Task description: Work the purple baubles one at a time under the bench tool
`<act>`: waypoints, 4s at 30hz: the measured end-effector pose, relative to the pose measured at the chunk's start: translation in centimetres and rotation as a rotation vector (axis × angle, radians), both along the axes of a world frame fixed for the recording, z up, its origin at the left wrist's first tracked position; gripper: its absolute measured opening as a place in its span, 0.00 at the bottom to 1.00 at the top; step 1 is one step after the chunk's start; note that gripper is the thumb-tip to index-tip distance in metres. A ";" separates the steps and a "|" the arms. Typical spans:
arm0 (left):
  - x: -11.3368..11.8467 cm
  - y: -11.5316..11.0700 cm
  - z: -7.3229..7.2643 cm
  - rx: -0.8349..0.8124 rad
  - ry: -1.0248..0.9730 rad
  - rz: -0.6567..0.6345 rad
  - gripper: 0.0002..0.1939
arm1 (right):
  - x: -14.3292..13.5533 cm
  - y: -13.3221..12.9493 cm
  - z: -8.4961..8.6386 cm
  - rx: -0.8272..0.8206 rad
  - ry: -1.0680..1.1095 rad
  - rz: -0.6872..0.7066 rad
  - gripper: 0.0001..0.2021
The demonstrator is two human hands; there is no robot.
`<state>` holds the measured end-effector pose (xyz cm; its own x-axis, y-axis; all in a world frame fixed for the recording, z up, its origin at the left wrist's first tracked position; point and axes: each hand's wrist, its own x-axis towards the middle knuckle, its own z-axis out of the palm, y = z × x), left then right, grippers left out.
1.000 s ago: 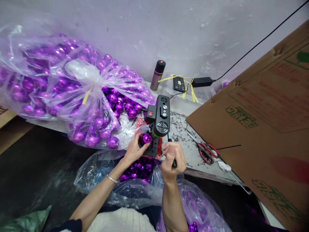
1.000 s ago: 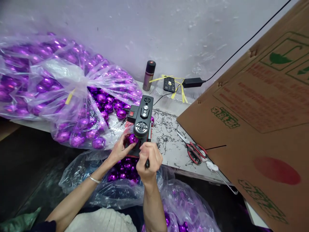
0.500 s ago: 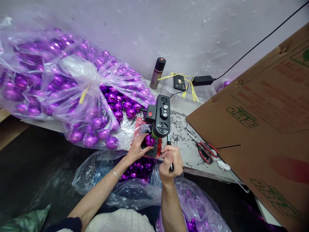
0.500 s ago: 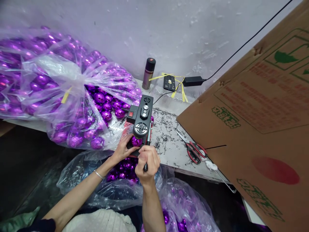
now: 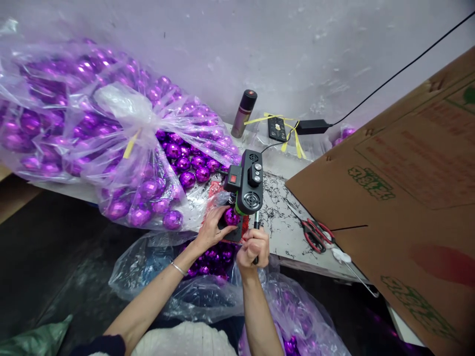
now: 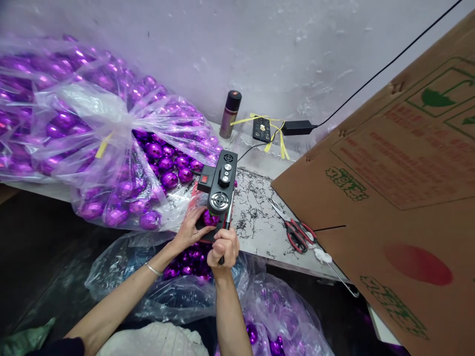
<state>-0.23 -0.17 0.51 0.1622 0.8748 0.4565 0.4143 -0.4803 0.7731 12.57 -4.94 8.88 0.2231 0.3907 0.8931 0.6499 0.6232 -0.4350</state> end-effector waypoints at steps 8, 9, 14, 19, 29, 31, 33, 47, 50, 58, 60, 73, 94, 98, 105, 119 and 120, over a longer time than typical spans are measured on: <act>-0.2 0.2 0.0 -0.023 0.006 -0.025 0.32 | 0.2 0.4 -0.6 0.022 -0.008 0.001 0.19; -0.2 0.2 0.0 -0.028 0.005 -0.023 0.32 | 0.3 0.4 -0.7 0.028 -0.012 0.006 0.19; 0.0 0.4 0.0 0.004 -0.018 -0.044 0.33 | 0.8 0.4 -1.6 0.024 -0.101 0.027 0.18; 0.2 0.7 0.0 -0.027 -0.008 -0.034 0.33 | 0.8 0.2 0.0 -0.007 -0.006 0.068 0.18; -5.0 -3.1 3.3 0.116 0.202 0.009 0.31 | 0.6 -0.2 5.0 -0.124 0.087 0.104 0.18; -6.7 -0.6 5.4 0.095 0.304 0.165 0.21 | 0.4 -0.2 4.3 -0.106 0.077 0.102 0.18; -8.1 2.9 7.2 0.013 0.460 0.369 0.21 | 0.3 -0.3 3.9 -0.096 0.068 0.100 0.18; -11.0 4.7 7.8 -0.080 0.118 0.212 0.33 | 0.8 -0.5 4.5 -0.124 0.011 0.094 0.16; -9.3 1.1 7.5 -0.175 -0.062 0.082 0.33 | 0.6 -0.3 5.9 -0.132 0.049 0.084 0.16; -3.0 -1.1 2.9 -0.167 0.043 -0.016 0.34 | 0.4 0.0 7.4 -0.138 0.048 0.073 0.17; -2.4 -0.4 2.6 -0.125 0.092 -0.049 0.31 | 0.5 -0.1 7.2 -0.130 0.026 0.069 0.16; -2.4 0.4 2.9 -0.068 0.205 -0.097 0.30 | 0.8 -0.4 6.2 -0.121 0.001 0.091 0.15; -0.6 0.7 1.0 -0.060 0.165 -0.011 0.34 | 0.7 -0.4 6.8 -0.124 -0.013 0.081 0.15; -0.6 0.5 0.5 -0.041 0.154 -0.003 0.35 | 0.6 -0.6 6.1 -0.128 -0.006 0.076 0.15; -0.3 0.5 0.6 -0.008 0.137 0.001 0.35 | 0.1 -0.5 2.1 -0.057 0.007 0.032 0.17; -0.5 0.4 0.7 0.015 0.173 -0.008 0.35 | -0.4 -0.4 -0.1 -0.035 0.076 0.047 0.18; -0.4 0.4 0.7 0.016 0.173 -0.005 0.35 | -0.4 -0.3 -0.2 -0.026 0.079 0.043 0.18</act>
